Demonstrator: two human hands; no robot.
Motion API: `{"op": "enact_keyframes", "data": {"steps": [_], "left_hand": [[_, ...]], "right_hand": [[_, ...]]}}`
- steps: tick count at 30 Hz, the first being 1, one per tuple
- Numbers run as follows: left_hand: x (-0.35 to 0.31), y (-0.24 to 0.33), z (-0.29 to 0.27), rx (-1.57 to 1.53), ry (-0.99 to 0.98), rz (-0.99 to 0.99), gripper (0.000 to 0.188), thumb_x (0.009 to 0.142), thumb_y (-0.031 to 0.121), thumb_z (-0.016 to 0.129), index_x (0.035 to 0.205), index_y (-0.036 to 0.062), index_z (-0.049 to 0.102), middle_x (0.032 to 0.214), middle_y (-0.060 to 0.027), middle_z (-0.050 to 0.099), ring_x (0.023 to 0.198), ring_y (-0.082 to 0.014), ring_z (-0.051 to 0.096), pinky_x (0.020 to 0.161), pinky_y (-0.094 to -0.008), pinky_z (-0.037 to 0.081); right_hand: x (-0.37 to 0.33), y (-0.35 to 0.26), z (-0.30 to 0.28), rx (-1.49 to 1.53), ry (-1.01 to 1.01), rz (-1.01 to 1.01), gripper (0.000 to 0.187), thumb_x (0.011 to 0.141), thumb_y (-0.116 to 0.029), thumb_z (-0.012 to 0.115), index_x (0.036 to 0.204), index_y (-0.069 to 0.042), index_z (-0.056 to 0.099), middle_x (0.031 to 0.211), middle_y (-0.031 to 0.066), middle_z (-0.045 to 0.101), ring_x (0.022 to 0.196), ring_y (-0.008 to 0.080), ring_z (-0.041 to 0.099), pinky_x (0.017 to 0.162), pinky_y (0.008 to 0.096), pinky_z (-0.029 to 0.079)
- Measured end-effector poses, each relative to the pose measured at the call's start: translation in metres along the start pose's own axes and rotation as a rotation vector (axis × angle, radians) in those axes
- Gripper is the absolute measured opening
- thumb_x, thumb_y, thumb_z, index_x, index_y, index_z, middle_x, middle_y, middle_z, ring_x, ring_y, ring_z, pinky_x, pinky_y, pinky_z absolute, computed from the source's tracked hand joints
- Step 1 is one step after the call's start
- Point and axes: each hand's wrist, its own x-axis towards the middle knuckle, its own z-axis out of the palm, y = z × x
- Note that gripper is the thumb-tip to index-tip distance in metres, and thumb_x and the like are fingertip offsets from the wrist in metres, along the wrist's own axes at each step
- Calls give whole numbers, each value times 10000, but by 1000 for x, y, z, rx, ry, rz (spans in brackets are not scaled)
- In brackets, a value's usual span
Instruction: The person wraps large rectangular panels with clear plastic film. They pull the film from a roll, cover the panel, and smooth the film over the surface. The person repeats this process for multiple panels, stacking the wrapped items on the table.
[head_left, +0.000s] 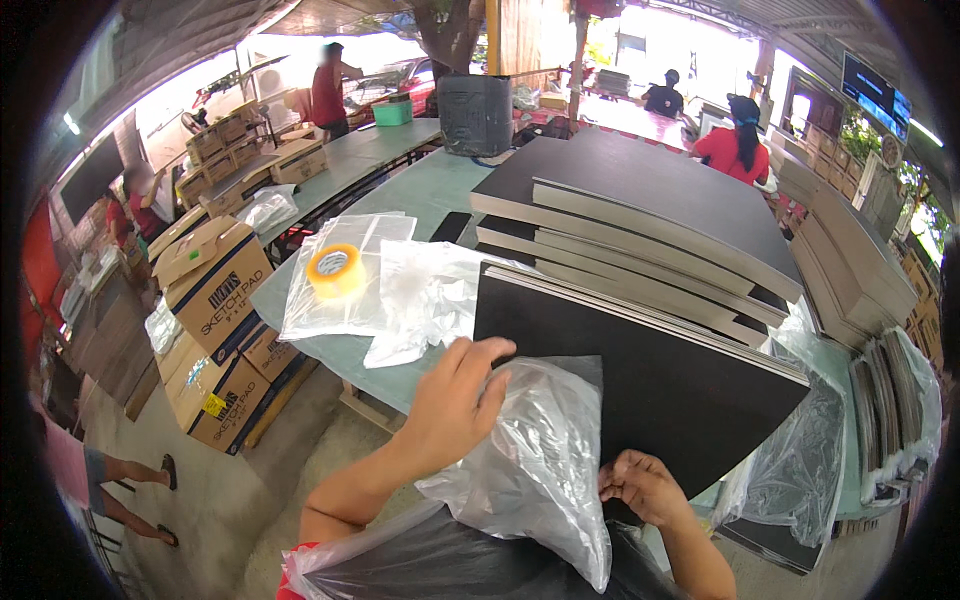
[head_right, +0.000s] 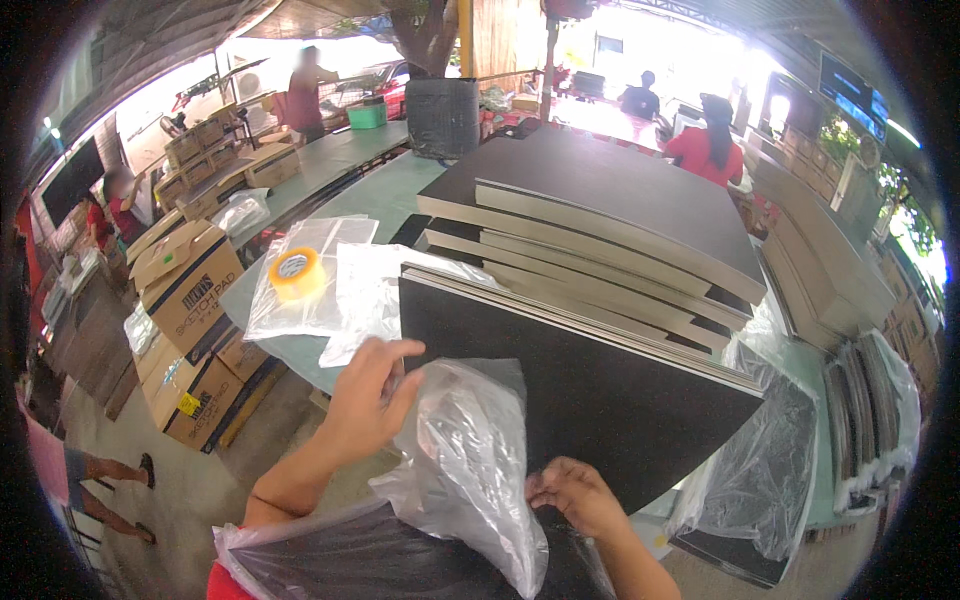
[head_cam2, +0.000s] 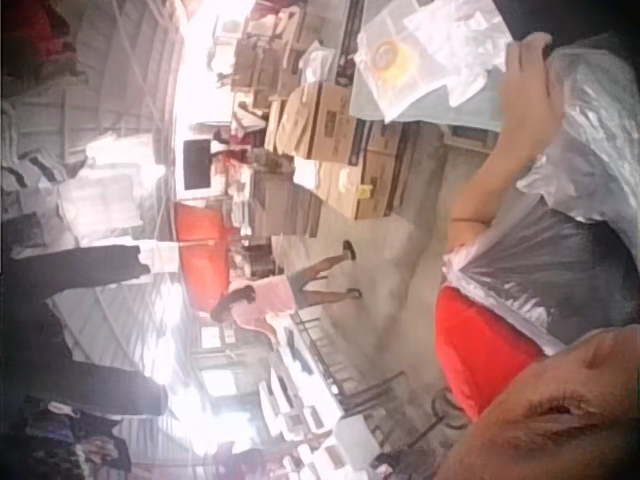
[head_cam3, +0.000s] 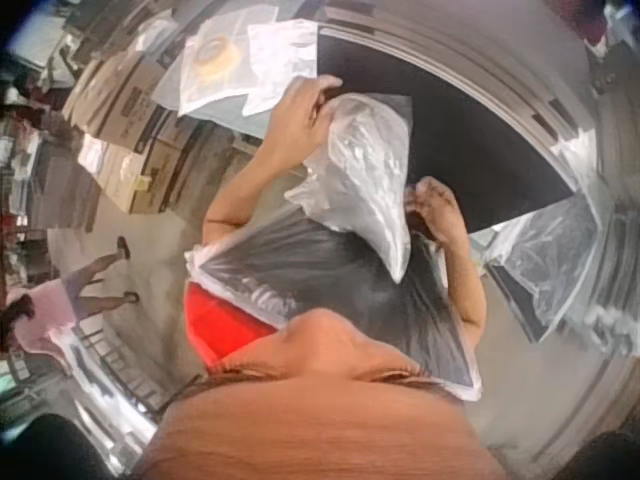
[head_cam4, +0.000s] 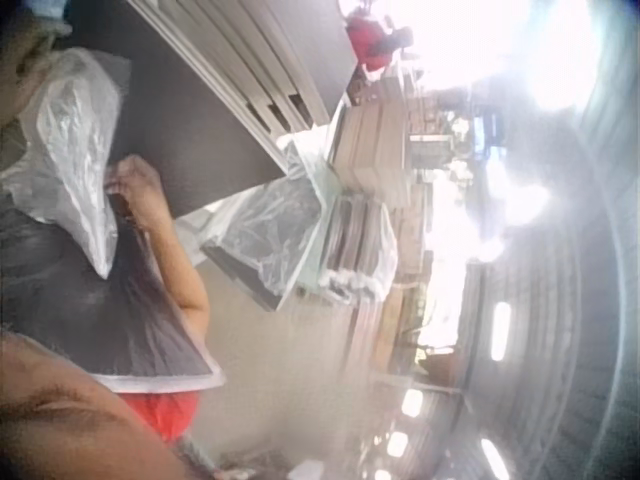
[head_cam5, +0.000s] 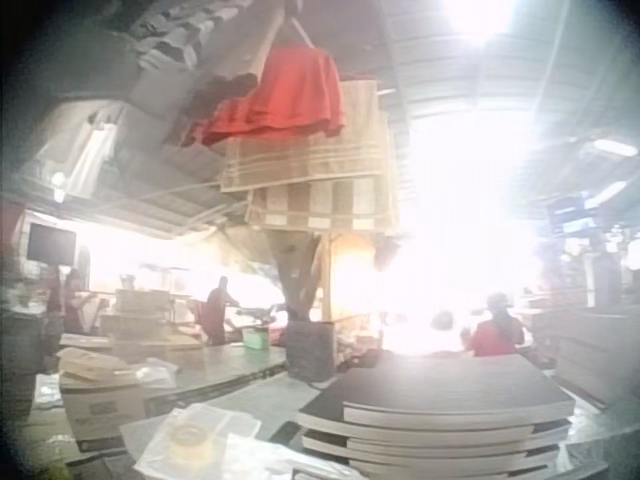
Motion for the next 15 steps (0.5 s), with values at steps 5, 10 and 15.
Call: {"op": "enact_keyframes", "data": {"steps": [5, 10, 15], "left_hand": [[-52, 10, 38, -333, -662, -92, 334, 753, 196, 593, 994, 41, 422, 745, -126, 527, 609, -175, 530, 517, -302, 421], [-57, -8, 94, -813, -944, -401, 412, 710, 146, 651, 1011, 78, 378, 771, -67, 507, 656, -111, 498, 542, -262, 424], [-37, -15, 62, -636, -758, -422, 397, 678, 138, 681, 949, 73, 398, 697, -39, 502, 600, -95, 499, 540, -242, 424]], "right_hand": [[1, 21, -11, 11, -29, 78, 185, 739, -11, 568, 912, -12, 501, 893, 100, 561, 793, 175, 567, 658, 299, 476], [1, 13, 27, -451, 203, 86, 286, 735, -125, 638, 969, 8, 542, 837, 47, 569, 736, 112, 536, 664, 252, 439], [-18, -20, 8, -430, 75, -283, 489, 751, -369, 602, 1023, 29, 516, 988, 90, 551, 956, 153, 494, 862, 313, 367]]}}
